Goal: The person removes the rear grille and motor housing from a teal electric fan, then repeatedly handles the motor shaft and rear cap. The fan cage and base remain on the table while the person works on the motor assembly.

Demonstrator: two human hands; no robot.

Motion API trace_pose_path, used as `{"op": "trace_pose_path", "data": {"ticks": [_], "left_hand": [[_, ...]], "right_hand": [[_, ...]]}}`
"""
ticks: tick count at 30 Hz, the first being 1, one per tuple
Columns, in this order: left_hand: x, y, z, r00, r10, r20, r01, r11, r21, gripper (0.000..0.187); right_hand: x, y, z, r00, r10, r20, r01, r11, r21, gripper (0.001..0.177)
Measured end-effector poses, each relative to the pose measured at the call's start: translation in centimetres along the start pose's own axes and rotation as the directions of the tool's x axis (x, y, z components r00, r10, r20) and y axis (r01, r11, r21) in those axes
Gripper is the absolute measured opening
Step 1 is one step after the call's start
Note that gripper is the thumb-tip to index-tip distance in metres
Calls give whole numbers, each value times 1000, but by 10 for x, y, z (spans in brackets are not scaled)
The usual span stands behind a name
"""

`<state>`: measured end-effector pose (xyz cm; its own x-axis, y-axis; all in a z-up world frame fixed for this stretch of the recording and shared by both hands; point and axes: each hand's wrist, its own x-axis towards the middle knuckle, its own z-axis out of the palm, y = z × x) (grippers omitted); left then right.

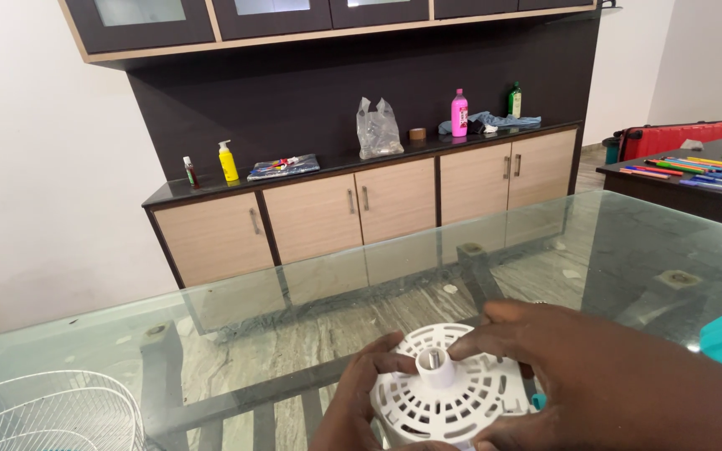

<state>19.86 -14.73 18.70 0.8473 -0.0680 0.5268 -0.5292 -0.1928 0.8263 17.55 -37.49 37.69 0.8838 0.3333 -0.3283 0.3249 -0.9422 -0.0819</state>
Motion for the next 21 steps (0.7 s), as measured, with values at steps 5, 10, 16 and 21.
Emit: {"op": "trace_pose_path", "data": {"ticks": [5,10,16,21], "left_hand": [[-5,18,1,996,-88,13,89,982,-167,96],[-5,15,3,998,-63,-7,62,995,-83,116],[-8,5,18,994,-104,-12,105,992,73,119],[-7,8,19,990,-141,-23,143,982,124,122]], "right_hand": [[14,13,-1,989,-139,-43,141,988,57,83],[31,25,2,976,-203,-85,212,971,115,82],[40,30,7,974,-220,-50,224,969,108,95],[44,25,11,922,-384,-50,386,921,56,126]]}}
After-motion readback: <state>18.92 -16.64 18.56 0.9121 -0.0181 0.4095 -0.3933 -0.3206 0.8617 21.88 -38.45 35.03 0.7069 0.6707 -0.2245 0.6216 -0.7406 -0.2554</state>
